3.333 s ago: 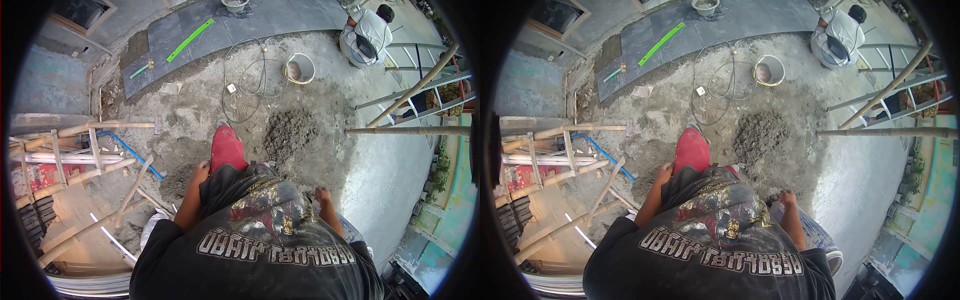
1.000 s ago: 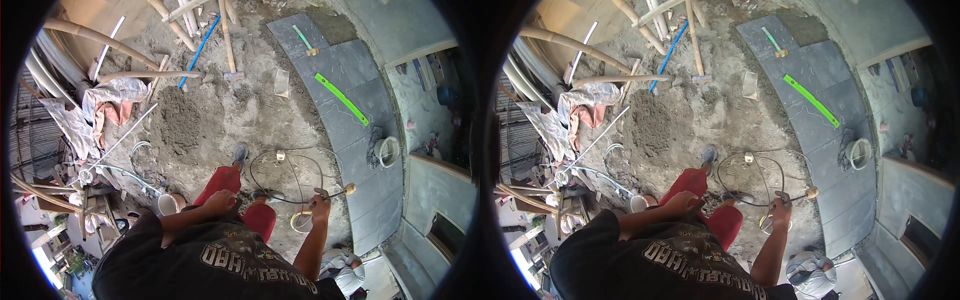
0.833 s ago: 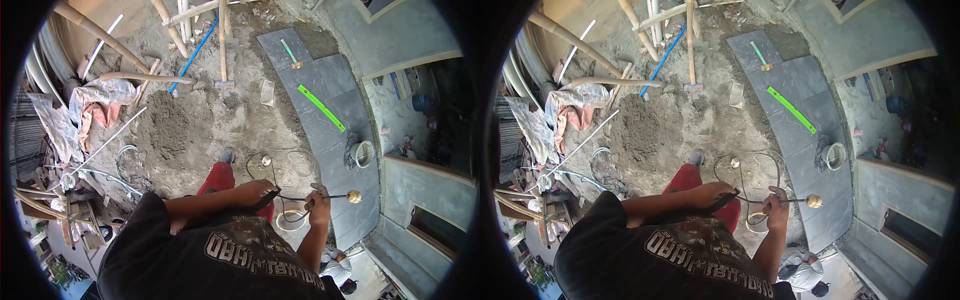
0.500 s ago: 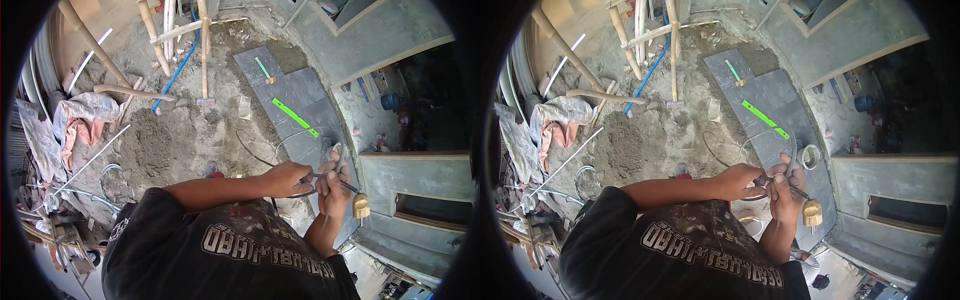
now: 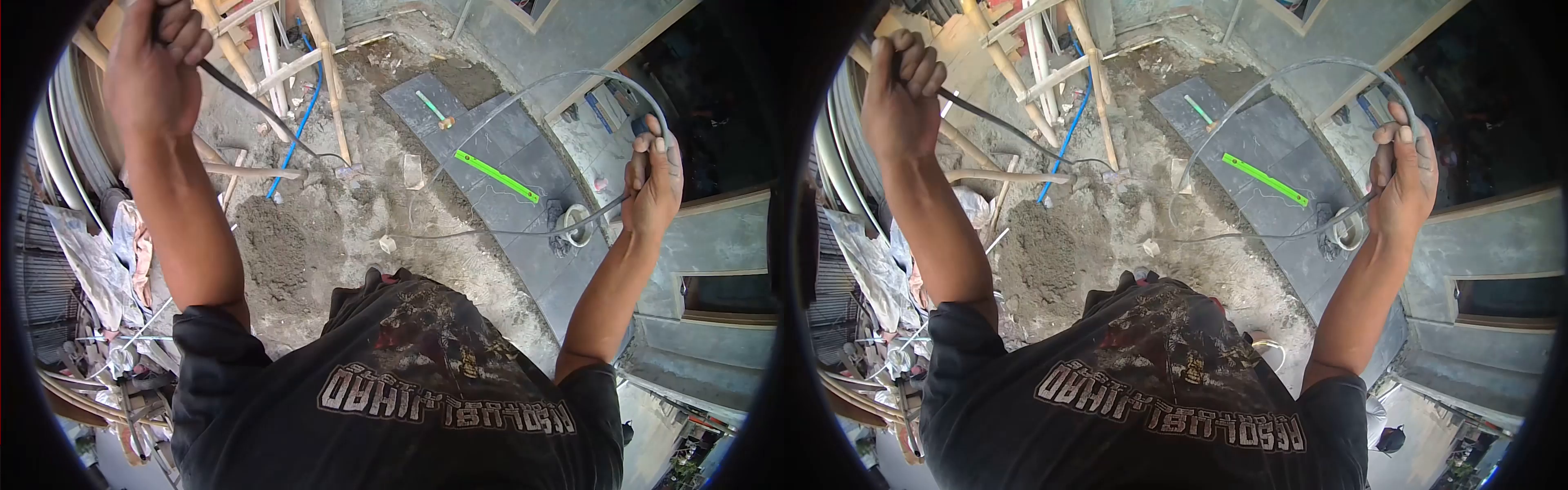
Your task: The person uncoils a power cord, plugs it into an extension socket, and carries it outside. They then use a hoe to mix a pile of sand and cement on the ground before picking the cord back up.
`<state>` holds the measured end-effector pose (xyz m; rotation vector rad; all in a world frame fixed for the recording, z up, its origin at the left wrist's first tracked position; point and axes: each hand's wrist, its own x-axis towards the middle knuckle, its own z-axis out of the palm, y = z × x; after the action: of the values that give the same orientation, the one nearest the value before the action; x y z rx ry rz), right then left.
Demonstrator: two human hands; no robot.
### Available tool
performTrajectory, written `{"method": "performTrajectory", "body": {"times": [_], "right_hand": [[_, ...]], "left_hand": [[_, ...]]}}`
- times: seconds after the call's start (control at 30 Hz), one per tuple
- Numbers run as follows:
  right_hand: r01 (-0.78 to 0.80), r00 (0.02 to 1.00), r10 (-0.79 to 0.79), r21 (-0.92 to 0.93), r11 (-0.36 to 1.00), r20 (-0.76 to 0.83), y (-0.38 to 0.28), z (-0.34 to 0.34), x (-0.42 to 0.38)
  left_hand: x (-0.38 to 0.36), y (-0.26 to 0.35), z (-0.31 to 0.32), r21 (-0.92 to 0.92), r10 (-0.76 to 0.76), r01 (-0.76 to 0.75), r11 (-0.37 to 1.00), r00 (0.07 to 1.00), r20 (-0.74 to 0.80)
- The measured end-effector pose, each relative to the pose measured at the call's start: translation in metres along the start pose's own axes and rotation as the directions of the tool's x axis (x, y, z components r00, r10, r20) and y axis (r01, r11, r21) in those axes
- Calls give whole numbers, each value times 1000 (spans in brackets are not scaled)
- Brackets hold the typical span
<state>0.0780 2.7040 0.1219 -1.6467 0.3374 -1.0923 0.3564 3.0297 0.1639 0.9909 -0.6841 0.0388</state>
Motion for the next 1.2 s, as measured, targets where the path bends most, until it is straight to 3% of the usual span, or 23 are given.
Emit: {"method": "performTrajectory", "body": {"times": [0.03, 0.07, 0.1, 0.13, 0.17, 0.23, 0.3, 0.37, 0.43, 0.5, 0.53, 0.63, 0.73, 0.83, 0.9, 0.97, 1.03, 1.1, 1.17, 1.2], "right_hand": [[27, 1000, -27, -9, 1000, -11, 2, -1, 7], [66, 998, -66, -3, 998, -23, 4, 0, 14], [103, 994, -103, 0, 995, -30, 7, 1, 20], [134, 991, -133, 40, 990, -17, 12, 2, 28], [172, 985, -172, 66, 983, -4, 16, 9, 35], [254, 966, -258, 117, 960, 18, 23, 25, 52], [287, 952, -299, 154, 945, 59, 27, 48, 68], [317, 929, -344, 185, 930, 136, 28, 76, 84], [368, 891, -408, 211, 906, 200, 28, 107, 98], [420, 845, -468, 220, 881, 260, 25, 145, 111], [449, 822, -494, 210, 869, 285, 21, 165, 116], [634, 707, -621, 87, 768, 338, 34, 219, 142], [648, 676, -636, 111, 753, 371, 50, 268, 157], [487, 760, -493, 131, 863, 423, 38, 302, 146], [277, 826, -336, 193, 941, 452, 27, 320, 135], [69, 863, -165, 213, 975, 477, 6, 330, 115], [-13, 875, -112, 253, 967, 471, -6, 338, 99], [-112, 846, -62, 289, 951, 530, -5, 341, 100], [-443, 532, -38, 316, 839, 846, 58, 337, 190], [-471, 529, -2, 296, 831, 848, 64, 341, 192]], "left_hand": [[4, 22, -22, 56, 41, -37, 998, 997, -69], [8, 46, -56, 72, 66, -67, 995, 998, 19], [4, 64, -39, 367, 271, -116, 923, 874, -404], [6, 80, -57, 534, 446, -191, 823, 800, -401], [4, 126, -105, 521, 337, -201, 829, 924, -179], [-5, 173, -111, 691, 543, -176, 701, 761, -356], [-21, 211, -128, 798, 684, -299, 523, 707, -183], [-33, 249, -131, 876, 816, -297, 379, 553, -165], [-51, 284, -144, 922, 846, -315, 225, 532, -25], [-72, 325, -155, 966, 823, -216, 140, 568, 8], [-75, 335, -155, 969, 907, -180, 170, 413, -82], [-92, 364, -151, 961, 934, -65, 268, 263, -242], [-123, 385, -157, 997, 932, -50, 53, 360, -31], [-140, 385, -163, 999, 931, 4, 41, 362, -39], [-146, 382, -167, 999, 929, 39, 29, 369, -41], [-150, 381, -170, 998, 928, 69, 4, 372, -30], [-153, 375, -172, 995, 926, 95, -12, 376, -25], [-158, 371, -175, 994, 923, 108, -13, 383, -30], [-165, 367, -177, 993, 923, 114, -16, 383, -30], [-167, 365, -178, 993, 924, 121, -16, 381, -32]]}}
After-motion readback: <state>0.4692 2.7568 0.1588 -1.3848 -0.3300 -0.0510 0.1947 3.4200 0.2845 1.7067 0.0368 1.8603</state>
